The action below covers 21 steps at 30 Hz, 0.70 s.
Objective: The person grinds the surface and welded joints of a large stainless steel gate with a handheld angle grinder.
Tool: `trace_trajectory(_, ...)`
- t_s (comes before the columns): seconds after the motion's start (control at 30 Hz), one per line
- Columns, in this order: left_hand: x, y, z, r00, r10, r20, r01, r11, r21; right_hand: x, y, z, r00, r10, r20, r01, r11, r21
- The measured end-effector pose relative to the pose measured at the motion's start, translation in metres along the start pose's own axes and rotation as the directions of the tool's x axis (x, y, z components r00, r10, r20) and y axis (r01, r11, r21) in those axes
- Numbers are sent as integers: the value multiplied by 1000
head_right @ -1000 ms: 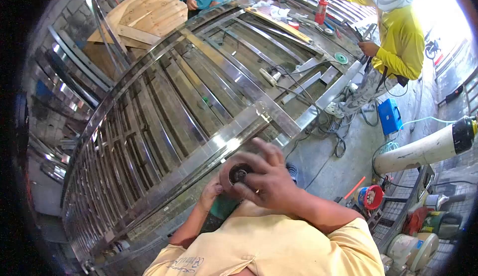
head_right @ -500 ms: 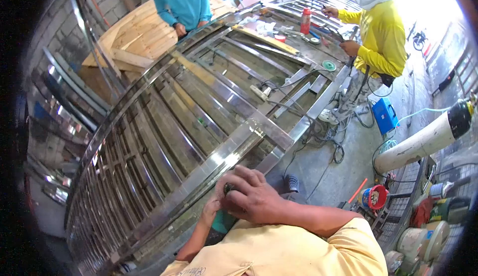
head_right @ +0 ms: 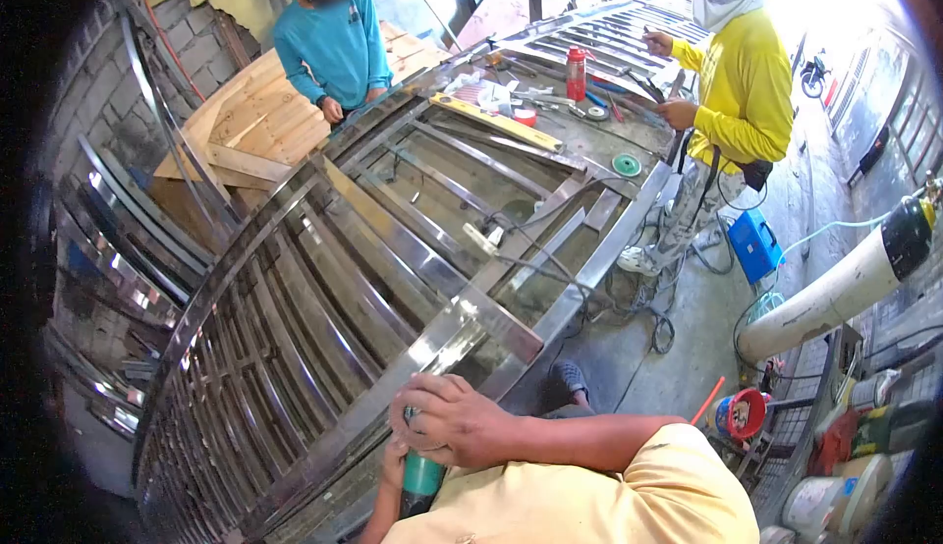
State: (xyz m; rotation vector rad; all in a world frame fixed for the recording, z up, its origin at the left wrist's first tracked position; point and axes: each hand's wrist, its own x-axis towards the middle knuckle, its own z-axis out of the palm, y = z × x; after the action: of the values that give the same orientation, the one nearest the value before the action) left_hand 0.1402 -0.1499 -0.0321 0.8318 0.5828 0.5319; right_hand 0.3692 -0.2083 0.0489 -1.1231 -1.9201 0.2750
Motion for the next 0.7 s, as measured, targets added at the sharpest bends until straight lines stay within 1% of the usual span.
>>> trace_trajectory(0.03,5,-4,7,1000,10,-24,-11,1000,-8,-1,9,-6,999,-35,-3,35,999,14)
trace_trajectory(0.1,16,-5,23,997,25,-74,-26,999,-18,1,25,-23,1000,-25,3,25,998,59)
trace_trajectory(0.13,25,-3,31,995,69,-70,-66,996,54,2,32,-33,1000,-13,14,12,997,81)
trace_trajectory(0.17,34,-5,39,994,63,-86,-63,998,4,2,40,-43,1000,-2,25,-1,995,101)
trace_trajectory(0.27,58,-14,58,992,41,-119,-55,991,-118,-5,74,-60,994,-110,-21,112,980,161)
trace_trajectory(0.37,69,-25,64,986,13,-164,-39,986,-161,-4,90,-82,997,-71,-5,71,982,175)
trace_trajectory(0.43,78,-33,65,976,-2,-216,-35,985,-168,-3,105,-91,996,-54,69,43,986,162)
trace_trajectory(0.47,79,-37,66,981,-7,-194,-31,981,-192,-3,111,-95,993,-48,109,31,988,154)
trace_trajectory(0.53,79,-36,81,988,-14,-152,-23,970,-241,-2,121,-100,985,-125,116,102,978,182)
trace_trajectory(0.57,77,-41,77,977,3,-213,-52,973,-225,-2,124,-101,980,-161,120,136,971,199)
trace_trajectory(0.63,79,-42,86,942,38,-333,-108,975,-192,3,129,-103,988,-135,67,113,958,263)
trace_trajectory(0.67,74,-40,91,961,-1,-278,-77,960,-268,4,132,-104,992,-120,44,102,950,294)
trace_trajectory(0.7,72,-46,90,951,18,-309,-96,966,-240,5,134,-106,986,-155,60,131,946,298)
